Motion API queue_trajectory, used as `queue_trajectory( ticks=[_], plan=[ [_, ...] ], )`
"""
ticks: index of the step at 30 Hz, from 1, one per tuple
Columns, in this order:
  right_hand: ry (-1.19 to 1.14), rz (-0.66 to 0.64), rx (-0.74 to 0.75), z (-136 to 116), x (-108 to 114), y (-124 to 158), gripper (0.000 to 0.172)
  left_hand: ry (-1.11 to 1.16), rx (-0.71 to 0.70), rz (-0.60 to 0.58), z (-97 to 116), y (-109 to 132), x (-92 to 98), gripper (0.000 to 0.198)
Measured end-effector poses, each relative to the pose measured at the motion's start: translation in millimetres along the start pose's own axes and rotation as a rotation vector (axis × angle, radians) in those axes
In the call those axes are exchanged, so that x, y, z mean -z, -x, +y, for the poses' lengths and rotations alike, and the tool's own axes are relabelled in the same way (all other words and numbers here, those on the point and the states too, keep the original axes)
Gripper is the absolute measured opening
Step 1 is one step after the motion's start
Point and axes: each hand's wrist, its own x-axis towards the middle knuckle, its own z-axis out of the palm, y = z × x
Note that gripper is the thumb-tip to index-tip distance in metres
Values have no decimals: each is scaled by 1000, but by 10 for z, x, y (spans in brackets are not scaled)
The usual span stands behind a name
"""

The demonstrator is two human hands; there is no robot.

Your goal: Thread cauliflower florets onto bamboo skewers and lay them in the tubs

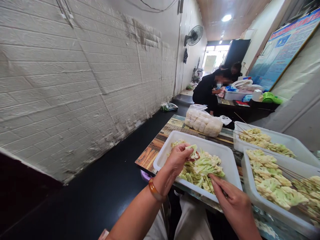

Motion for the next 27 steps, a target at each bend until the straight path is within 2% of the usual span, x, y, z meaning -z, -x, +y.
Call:
queue_trajectory(
  ticks=[8, 13, 20, 27],
  plan=[
    [26, 25, 23, -4, 14, -20, 28, 26, 66, -48, 29, 34, -18, 34],
    [-5, 41, 3, -13, 1, -40, 27, 38, 48, -46, 8, 42, -26, 33],
    [-105, 21, -136, -30, 29, -54, 30, -11, -18, -66, -4, 48, -24, 33],
    [-220, -130, -328, -45, 94, -88, 32, -71, -44, -38, -30, 14, -6, 32]
  ],
)
